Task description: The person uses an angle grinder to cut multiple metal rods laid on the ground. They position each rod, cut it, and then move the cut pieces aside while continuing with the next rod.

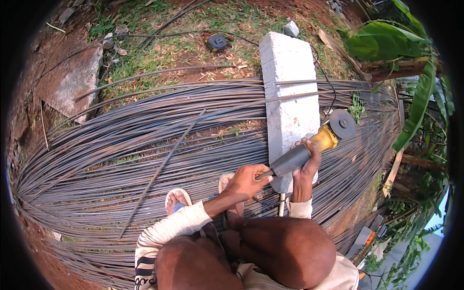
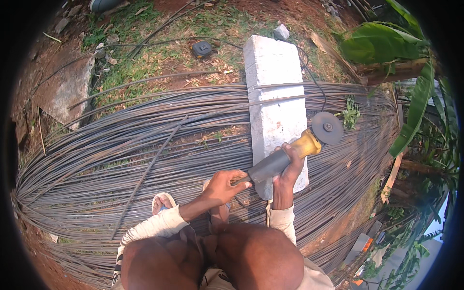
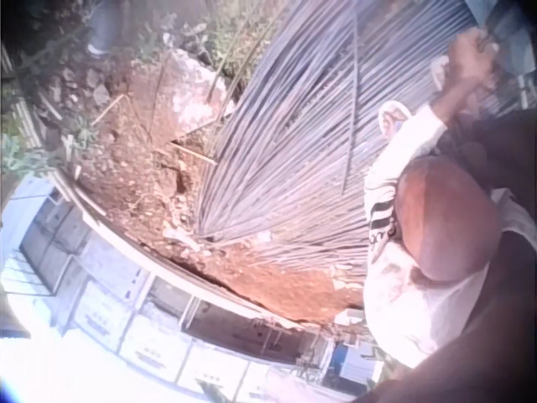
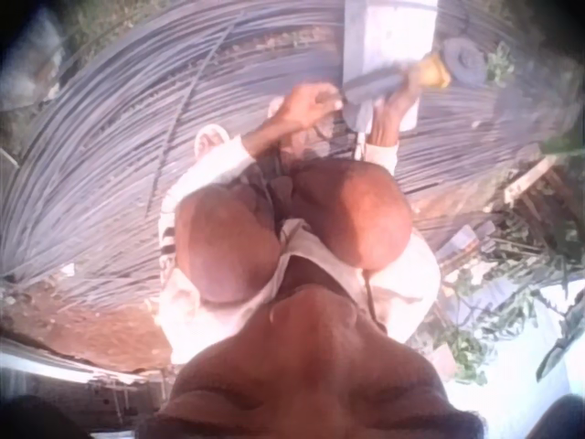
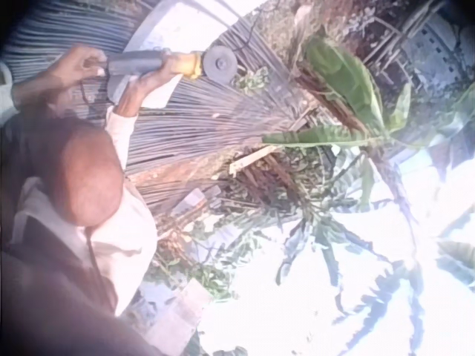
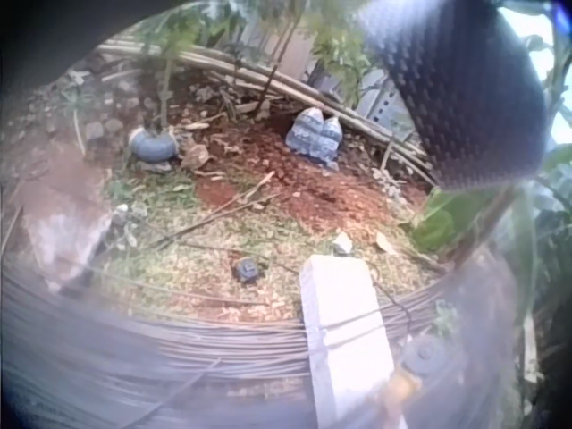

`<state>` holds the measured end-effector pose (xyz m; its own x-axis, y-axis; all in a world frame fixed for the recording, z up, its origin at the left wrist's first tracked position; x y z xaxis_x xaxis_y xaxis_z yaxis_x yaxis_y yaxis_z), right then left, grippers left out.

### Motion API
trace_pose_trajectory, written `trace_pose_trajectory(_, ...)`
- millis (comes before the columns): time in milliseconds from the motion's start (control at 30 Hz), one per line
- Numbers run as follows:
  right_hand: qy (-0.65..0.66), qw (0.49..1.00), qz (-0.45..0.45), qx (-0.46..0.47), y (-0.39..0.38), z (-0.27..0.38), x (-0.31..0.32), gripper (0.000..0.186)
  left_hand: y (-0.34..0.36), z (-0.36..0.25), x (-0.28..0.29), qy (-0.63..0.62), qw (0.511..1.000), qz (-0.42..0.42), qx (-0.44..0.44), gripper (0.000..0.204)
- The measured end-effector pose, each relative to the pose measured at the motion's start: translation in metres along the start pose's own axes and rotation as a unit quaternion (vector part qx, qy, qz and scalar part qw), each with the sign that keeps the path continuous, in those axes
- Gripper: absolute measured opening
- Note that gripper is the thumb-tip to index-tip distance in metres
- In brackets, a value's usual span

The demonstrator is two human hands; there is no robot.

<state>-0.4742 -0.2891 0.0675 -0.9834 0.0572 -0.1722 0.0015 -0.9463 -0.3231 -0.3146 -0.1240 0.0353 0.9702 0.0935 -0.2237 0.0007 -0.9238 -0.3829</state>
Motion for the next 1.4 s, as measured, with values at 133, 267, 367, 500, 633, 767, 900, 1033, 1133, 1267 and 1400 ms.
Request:
trace_pose_trajectory(133, -0.029, 1.000, 0.005, -0.012, -0.002, 0.008, 0.011, 0.043, -0.004, -0.005, -0.018, 0.022, 0.997, 0.056, -0.038, 0.041)
trace_pose_trajectory(267, -0.072, 0.993, 0.087, -0.033, 0.003, 0.026, 0.022, 0.060, -0.017, -0.019, -0.014, 0.086, 0.988, 0.089, -0.092, 0.039)
trace_pose_trajectory(367, -0.069, 0.986, 0.124, -0.086, 0.001, 0.022, 0.039, 0.059, -0.032, -0.049, 0.051, 0.149, 0.968, -0.049, -0.198, 0.028)
trace_pose_trajectory(500, -0.080, 0.984, 0.111, -0.112, -0.001, 0.010, 0.062, 0.058, -0.080, -0.076, 0.157, 0.233, 0.904, -0.276, -0.230, 0.016)
trace_pose_trajectory(633, -0.213, 0.973, 0.038, -0.085, 0.006, 0.005, 0.086, 0.070, -0.142, -0.076, 0.243, 0.281, 0.831, -0.448, -0.171, 0.013)
trace_pose_trajectory(767, -0.294, 0.955, 0.005, -0.034, 0.011, 0.008, 0.091, 0.058, -0.178, -0.064, 0.282, 0.373, 0.764, -0.506, -0.148, 0.016)
trace_pose_trajectory(900, -0.336, 0.942, -0.003, 0.014, 0.014, 0.013, 0.090, 0.051, -0.185, -0.045, 0.296, 0.399, 0.753, -0.507, -0.128, 0.019)
trace_pose_trajectory(1033, -0.339, 0.941, -0.020, 0.012, 0.014, 0.013, 0.100, 0.048, -0.182, -0.035, 0.299, 0.415, 0.757, -0.491, -0.117, 0.021)
trace_pose_trajectory(1133, -0.360, 0.932, -0.037, 0.019, 0.013, 0.013, 0.109, 0.047, -0.176, -0.034, 0.298, 0.448, 0.754, -0.469, -0.106, 0.025)
trace_pose_trajectory(1267, -0.399, 0.916, -0.037, 0.033, 0.017, 0.013, 0.116, 0.044, -0.168, -0.035, 0.300, 0.482, 0.752, -0.436, -0.110, 0.031)
trace_pose_trajectory(1400, -0.465, 0.883, -0.031, 0.047, 0.009, 0.014, 0.123, 0.043, -0.167, -0.035, 0.306, 0.500, 0.747, -0.425, -0.109, 0.034)
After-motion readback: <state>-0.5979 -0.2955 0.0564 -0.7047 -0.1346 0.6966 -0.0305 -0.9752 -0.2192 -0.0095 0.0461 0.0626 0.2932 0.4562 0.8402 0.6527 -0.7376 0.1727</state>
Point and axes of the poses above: each hand's wrist, its own y-axis towards the middle knuckle, its own x-axis out of the back of the hand, z = x × y, the point moved 10 cm from there along y, towards the middle knuckle, and after that the axes turned 2 degrees about -y, right-handed, at the moved point
